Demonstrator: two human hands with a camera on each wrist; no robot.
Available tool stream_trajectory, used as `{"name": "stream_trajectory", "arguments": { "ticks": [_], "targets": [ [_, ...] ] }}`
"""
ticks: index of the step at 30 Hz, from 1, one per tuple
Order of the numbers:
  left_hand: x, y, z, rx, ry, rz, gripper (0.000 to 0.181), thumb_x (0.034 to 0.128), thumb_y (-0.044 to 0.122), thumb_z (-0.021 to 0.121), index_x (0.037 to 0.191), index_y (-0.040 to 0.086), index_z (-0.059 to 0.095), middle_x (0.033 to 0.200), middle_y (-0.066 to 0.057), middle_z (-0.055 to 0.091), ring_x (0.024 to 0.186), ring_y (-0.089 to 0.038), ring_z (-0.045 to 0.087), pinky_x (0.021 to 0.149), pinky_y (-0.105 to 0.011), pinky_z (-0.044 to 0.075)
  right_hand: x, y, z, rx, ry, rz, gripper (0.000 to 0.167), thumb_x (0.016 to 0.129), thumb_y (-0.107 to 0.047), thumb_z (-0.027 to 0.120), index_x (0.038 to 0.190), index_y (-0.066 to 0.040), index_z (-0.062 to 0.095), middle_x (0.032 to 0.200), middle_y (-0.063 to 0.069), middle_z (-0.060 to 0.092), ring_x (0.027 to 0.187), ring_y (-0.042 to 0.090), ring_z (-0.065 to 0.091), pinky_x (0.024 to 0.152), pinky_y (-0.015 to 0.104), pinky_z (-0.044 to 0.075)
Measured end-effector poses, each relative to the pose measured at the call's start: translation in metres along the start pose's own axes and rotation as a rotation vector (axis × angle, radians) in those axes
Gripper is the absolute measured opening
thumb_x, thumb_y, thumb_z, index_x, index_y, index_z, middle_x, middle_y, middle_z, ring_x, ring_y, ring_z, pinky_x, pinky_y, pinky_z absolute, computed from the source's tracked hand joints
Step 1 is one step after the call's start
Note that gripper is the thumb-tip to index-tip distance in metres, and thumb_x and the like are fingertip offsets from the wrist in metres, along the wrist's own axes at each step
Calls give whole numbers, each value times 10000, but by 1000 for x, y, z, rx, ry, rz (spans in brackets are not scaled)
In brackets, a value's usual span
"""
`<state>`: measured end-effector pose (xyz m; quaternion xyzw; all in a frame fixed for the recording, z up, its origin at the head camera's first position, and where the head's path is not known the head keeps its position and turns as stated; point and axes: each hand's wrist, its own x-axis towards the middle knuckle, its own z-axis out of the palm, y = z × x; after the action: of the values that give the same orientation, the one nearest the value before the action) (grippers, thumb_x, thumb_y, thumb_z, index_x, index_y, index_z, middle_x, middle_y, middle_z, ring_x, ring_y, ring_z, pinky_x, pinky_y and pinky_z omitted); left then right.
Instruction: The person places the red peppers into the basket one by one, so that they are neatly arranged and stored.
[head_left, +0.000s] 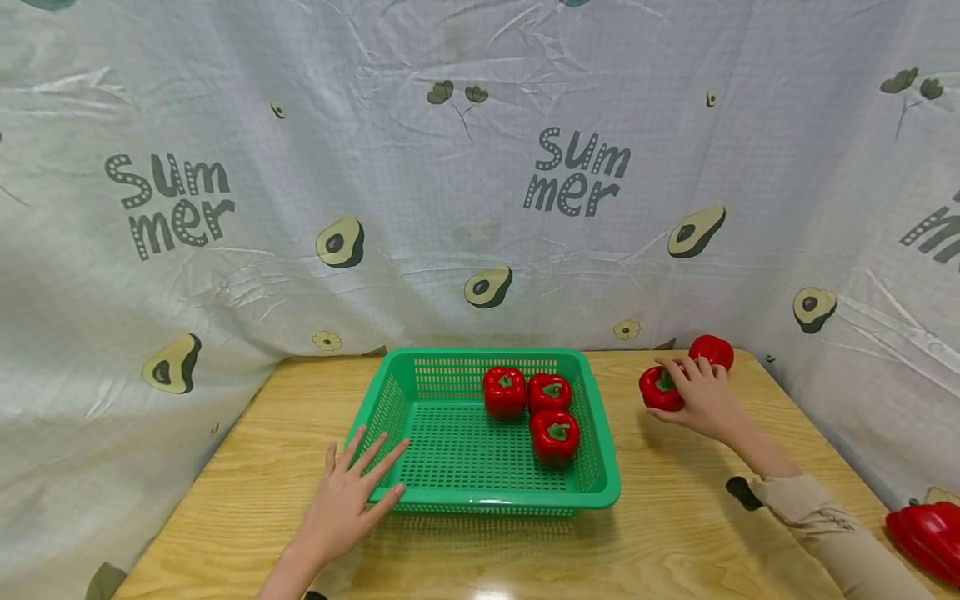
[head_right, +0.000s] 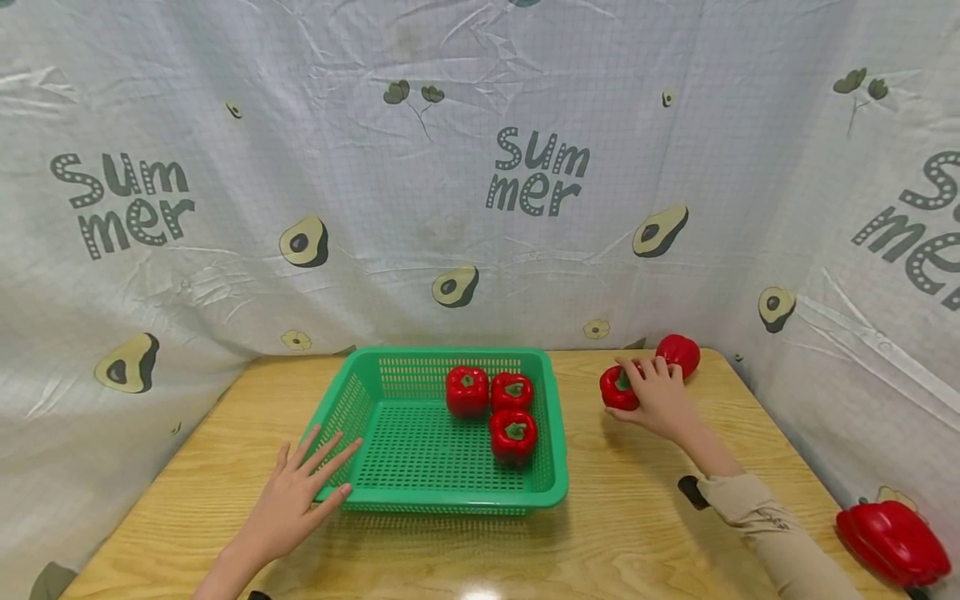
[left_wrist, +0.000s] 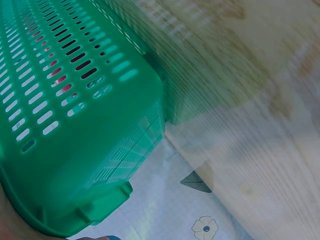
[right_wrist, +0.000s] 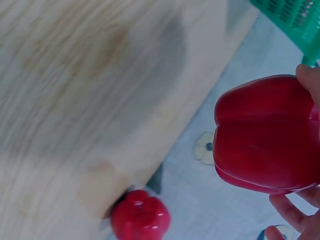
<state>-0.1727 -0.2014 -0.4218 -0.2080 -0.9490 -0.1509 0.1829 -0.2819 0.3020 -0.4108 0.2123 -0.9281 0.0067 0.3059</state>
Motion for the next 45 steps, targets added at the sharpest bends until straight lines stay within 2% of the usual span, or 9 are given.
{"name": "stream_trajectory", "arguments": {
  "ticks": [8, 13, 18, 25, 33, 39, 45],
  "targets": [
    [0, 0, 1, -11, -2, 0, 551, 822, 368, 591, 1339, 323, 405, 1359, -117, 443, 1328, -405, 221, 956, -690, 166, 13, -19, -14, 33, 33, -40, 750, 571, -445, 753, 1178, -79, 509, 1016, 131, 562, 937, 322, 453, 724, 489, 345],
    [1, 0, 0, -17, -4, -1, 544, 821, 361, 594, 1334, 303, 421, 1360, -119, 441, 1327, -407, 222, 958, -692, 159, 22, -35, -23, 57, 70, -96, 725, 571, -431, 737, 1169, -79, 527, 986, 129, 573, 906, 338, 476, 738, 492, 352],
    [1, 0, 0, -16, -6, 0, 552, 822, 361, 591, 1340, 327, 401, 1362, -117, 439, 1326, -407, 223, 959, -691, 160, 31, -48, -32, 86, 121, -159, 699, 589, -449, 703, 1165, -88, 541, 982, 110, 566, 873, 295, 477, 703, 451, 358],
    [1, -1, 0, -9, 6, 5, 558, 818, 358, 598, 1340, 318, 406, 1362, -120, 438, 1323, -409, 228, 958, -689, 163, 41, -63, -43, 96, 142, -216, 686, 624, -488, 674, 1172, -98, 541, 1016, 117, 565, 899, 287, 482, 710, 450, 357],
    [1, -1, 0, -12, -5, -1, 556, 819, 361, 595, 1341, 297, 412, 1377, -116, 419, 1329, -405, 215, 960, -690, 160, 53, -78, -54, 122, 103, -280, 693, 693, -582, 611, 1204, -121, 526, 1054, 92, 572, 924, 264, 479, 752, 433, 373],
    [1, -1, 1, -2, 14, 13, 564, 815, 357, 600, 1343, 303, 408, 1370, -121, 427, 1320, -411, 233, 949, -692, 174, 60, -92, -59, 134, 64, -327, 669, 735, -610, 564, 1214, -145, 519, 1078, 56, 561, 963, 249, 451, 794, 455, 366],
    [1, -1, 2, 11, 38, 22, 556, 812, 351, 603, 1335, 281, 428, 1358, -131, 440, 1309, -419, 249, 940, -692, 184, 67, -106, -63, 147, -28, -390, 645, 766, -573, 563, 1273, -185, 474, 1131, 18, 533, 979, 197, 419, 821, 429, 348]
  ]
}}
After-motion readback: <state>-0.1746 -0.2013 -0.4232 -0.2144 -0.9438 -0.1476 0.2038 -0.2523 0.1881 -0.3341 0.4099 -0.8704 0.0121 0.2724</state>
